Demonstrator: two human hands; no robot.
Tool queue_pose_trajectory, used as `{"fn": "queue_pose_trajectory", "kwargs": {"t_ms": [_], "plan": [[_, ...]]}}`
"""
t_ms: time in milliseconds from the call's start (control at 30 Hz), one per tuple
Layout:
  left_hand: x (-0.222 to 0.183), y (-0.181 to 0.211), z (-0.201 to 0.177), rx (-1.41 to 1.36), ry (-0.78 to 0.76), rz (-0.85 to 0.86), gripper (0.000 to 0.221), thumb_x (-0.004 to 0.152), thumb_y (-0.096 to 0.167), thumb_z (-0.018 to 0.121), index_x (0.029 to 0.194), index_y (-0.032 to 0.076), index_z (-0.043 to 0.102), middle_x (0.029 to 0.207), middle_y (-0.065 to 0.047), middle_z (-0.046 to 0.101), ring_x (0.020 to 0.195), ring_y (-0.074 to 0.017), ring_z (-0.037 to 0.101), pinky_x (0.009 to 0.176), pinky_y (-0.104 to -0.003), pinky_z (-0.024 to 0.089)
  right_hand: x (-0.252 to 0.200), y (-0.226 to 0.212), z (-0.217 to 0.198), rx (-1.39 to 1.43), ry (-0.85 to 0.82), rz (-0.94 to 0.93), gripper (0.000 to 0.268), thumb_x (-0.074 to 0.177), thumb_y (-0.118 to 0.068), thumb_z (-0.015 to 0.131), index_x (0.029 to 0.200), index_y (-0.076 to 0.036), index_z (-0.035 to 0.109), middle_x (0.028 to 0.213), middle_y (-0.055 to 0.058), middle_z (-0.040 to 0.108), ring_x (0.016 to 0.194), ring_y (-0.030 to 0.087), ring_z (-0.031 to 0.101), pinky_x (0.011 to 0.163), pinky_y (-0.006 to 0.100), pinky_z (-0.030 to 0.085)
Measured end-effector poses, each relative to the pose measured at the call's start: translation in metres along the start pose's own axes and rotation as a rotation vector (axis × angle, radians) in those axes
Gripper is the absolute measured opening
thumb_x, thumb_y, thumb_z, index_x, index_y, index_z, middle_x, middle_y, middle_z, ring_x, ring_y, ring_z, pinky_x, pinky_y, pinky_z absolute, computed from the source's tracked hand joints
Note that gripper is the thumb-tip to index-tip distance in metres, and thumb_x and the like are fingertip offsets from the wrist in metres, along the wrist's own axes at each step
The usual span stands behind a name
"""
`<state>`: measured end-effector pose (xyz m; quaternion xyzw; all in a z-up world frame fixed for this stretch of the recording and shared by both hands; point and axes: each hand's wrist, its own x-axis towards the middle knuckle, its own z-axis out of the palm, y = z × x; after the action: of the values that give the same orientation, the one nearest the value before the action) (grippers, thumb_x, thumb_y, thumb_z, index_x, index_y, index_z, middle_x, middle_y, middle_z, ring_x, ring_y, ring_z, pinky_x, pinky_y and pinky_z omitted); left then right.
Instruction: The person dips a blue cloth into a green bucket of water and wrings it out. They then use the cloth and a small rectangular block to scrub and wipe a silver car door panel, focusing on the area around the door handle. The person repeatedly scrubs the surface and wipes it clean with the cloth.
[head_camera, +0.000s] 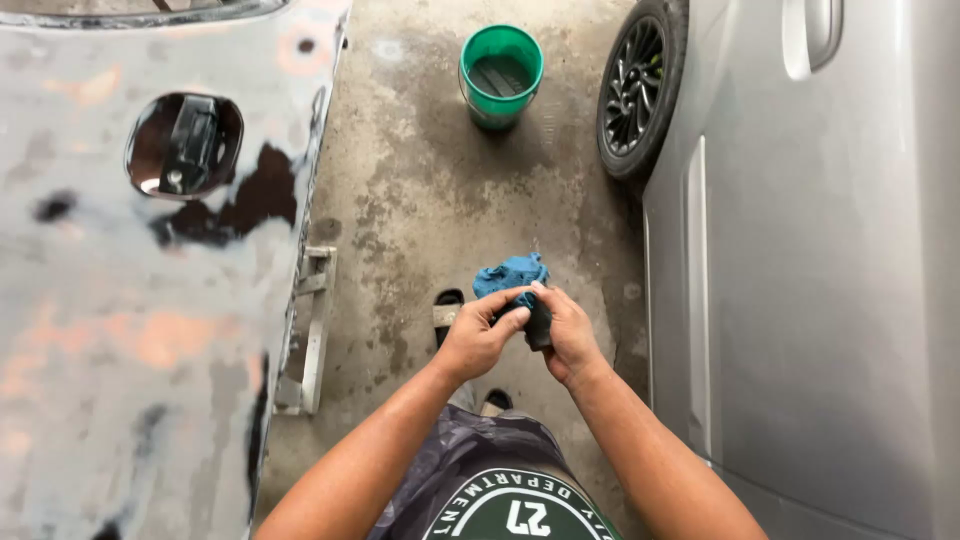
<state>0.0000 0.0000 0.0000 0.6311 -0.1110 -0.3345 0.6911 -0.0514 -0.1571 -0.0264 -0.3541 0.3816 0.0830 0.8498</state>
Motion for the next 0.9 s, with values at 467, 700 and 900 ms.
{"fn": "queue_pose_trajectory", "kwargs": {"t_ms": [467,700,900], "plan": [[0.211,0.076,-0.100,0.611,0.178,0.147,0.030,0.081,0.001,0.066,0.110,0.007,0.069,0.112,-0.012,0.070,0.103,-0.0311,0.071,0.087,-0.037,0.057,0.181,-0.113,0.074,-0.055,0.093,-0.070,0.020,0.099,-0.013,0.058,0.116,-0.005,0.062,0.092,0.005,0.067,0.071,0.015,0.064,0.066,0.030,0.054],[0.334,0.098,-0.120,0.605,0.262,0.122,0.020,0.084,0.007,0.066,0.103,0.008,0.071,0.105,-0.011,0.071,0.096,-0.0309,0.070,0.082,-0.038,0.056,0.284,-0.209,0.099,-0.022,0.035,-0.090,0.018,0.101,-0.013,0.058,0.116,-0.004,0.061,0.095,0.005,0.070,0.077,0.013,0.066,0.069,0.030,0.057],[0.479,0.125,-0.125,0.576,0.381,0.191,0.022,0.085,0.007,0.064,0.106,0.007,0.070,0.104,-0.012,0.071,0.096,-0.0307,0.071,0.085,-0.038,0.056,0.401,-0.316,0.120,-0.091,0.002,-0.144,0.019,0.099,-0.012,0.056,0.116,-0.007,0.063,0.098,0.001,0.070,0.082,0.010,0.067,0.070,0.029,0.058]]}}
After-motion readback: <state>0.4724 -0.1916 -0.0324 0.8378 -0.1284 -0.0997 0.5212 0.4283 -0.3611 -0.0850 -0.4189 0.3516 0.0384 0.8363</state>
